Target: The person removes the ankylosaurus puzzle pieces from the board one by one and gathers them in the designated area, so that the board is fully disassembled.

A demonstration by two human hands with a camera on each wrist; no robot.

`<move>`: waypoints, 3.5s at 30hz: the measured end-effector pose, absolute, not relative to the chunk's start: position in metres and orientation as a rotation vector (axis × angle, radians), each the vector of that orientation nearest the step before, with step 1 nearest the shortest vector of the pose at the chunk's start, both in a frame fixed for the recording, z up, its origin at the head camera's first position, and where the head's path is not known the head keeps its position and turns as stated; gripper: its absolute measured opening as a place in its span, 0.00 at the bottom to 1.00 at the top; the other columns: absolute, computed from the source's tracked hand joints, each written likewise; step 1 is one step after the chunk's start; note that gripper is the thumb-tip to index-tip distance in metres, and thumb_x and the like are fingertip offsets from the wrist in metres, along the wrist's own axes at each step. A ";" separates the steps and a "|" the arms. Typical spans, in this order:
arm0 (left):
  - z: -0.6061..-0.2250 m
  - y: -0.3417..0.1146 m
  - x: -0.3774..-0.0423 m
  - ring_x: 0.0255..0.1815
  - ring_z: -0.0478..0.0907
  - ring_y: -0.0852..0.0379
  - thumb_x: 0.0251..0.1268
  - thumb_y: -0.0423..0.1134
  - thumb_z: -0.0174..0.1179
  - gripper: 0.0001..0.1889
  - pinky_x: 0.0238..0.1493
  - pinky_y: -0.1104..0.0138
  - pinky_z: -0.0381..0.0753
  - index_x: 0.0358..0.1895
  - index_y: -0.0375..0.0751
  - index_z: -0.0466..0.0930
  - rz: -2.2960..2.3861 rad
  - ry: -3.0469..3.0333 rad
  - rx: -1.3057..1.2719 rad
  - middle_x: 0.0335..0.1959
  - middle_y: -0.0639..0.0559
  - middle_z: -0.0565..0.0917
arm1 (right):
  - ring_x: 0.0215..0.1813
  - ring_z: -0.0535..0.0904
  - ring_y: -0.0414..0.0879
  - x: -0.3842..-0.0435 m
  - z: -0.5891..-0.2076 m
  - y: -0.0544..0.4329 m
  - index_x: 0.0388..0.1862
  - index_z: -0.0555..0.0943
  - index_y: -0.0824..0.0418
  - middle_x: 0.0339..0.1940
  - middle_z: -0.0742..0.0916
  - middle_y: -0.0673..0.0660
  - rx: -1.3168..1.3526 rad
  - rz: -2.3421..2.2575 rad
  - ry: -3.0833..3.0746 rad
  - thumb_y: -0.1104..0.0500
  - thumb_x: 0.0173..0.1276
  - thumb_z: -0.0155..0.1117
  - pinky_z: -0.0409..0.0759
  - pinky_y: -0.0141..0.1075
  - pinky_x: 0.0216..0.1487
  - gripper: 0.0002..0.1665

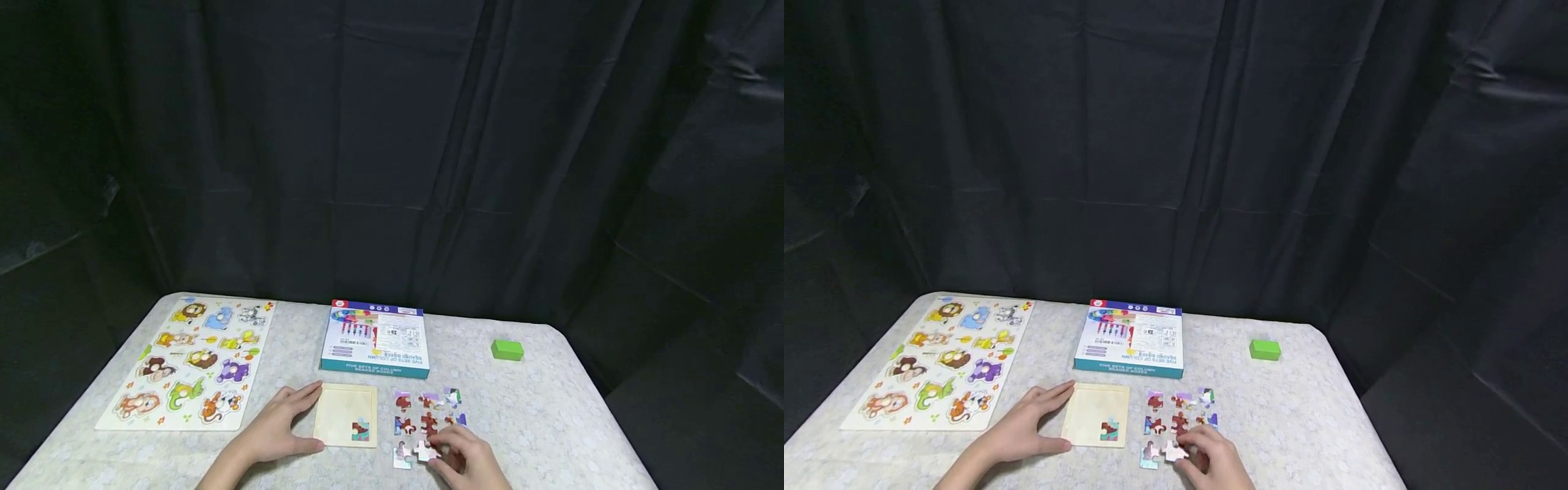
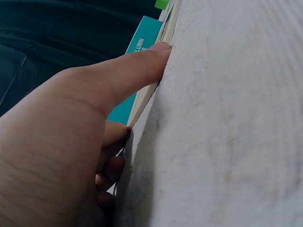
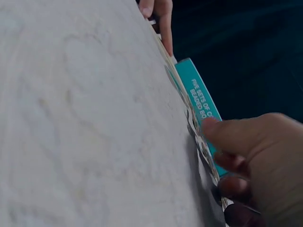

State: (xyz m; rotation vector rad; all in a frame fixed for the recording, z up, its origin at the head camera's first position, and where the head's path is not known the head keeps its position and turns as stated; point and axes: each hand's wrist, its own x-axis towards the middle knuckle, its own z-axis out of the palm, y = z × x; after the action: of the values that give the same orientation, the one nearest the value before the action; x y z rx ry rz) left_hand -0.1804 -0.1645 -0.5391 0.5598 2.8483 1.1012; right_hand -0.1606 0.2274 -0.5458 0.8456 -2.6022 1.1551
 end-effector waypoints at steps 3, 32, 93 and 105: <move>-0.539 -0.165 -0.181 0.54 0.67 0.63 0.48 0.61 0.81 0.53 0.62 0.57 0.75 0.77 0.38 0.72 1.094 2.856 0.566 0.81 0.49 0.71 | 0.31 0.70 0.27 -0.162 -0.545 0.230 0.47 0.90 0.58 0.42 0.86 0.47 0.886 1.131 -2.657 0.60 0.64 0.80 0.74 0.28 0.29 0.13; -0.539 -0.164 -0.181 0.54 0.69 0.61 0.48 0.61 0.81 0.55 0.64 0.53 0.75 0.79 0.41 0.71 1.073 2.862 0.521 0.79 0.51 0.73 | 0.27 0.66 0.31 -0.160 -0.542 0.233 0.51 0.89 0.55 0.38 0.80 0.44 0.700 1.170 -2.809 0.55 0.70 0.76 0.70 0.28 0.28 0.13; -0.543 -0.163 -0.182 0.56 0.69 0.58 0.49 0.62 0.80 0.55 0.65 0.49 0.74 0.79 0.40 0.70 1.101 2.835 0.535 0.80 0.51 0.72 | 0.46 0.81 0.46 -0.201 -0.500 0.153 0.52 0.89 0.58 0.47 0.87 0.50 0.940 1.143 -2.842 0.55 0.72 0.74 0.81 0.38 0.46 0.13; -0.542 -0.162 -0.182 0.57 0.70 0.58 0.49 0.61 0.81 0.54 0.65 0.49 0.75 0.79 0.39 0.70 1.103 2.843 0.533 0.78 0.49 0.73 | 0.56 0.74 0.41 -0.205 -0.528 0.130 0.54 0.89 0.47 0.51 0.85 0.43 0.974 1.015 -2.932 0.43 0.66 0.79 0.73 0.48 0.60 0.20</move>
State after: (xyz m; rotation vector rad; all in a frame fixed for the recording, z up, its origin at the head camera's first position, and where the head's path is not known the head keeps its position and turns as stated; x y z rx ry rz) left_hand -0.1822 -0.1620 -0.5416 0.5325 2.8427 1.1030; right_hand -0.2046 0.1299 -0.5280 0.9743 -2.9323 1.0149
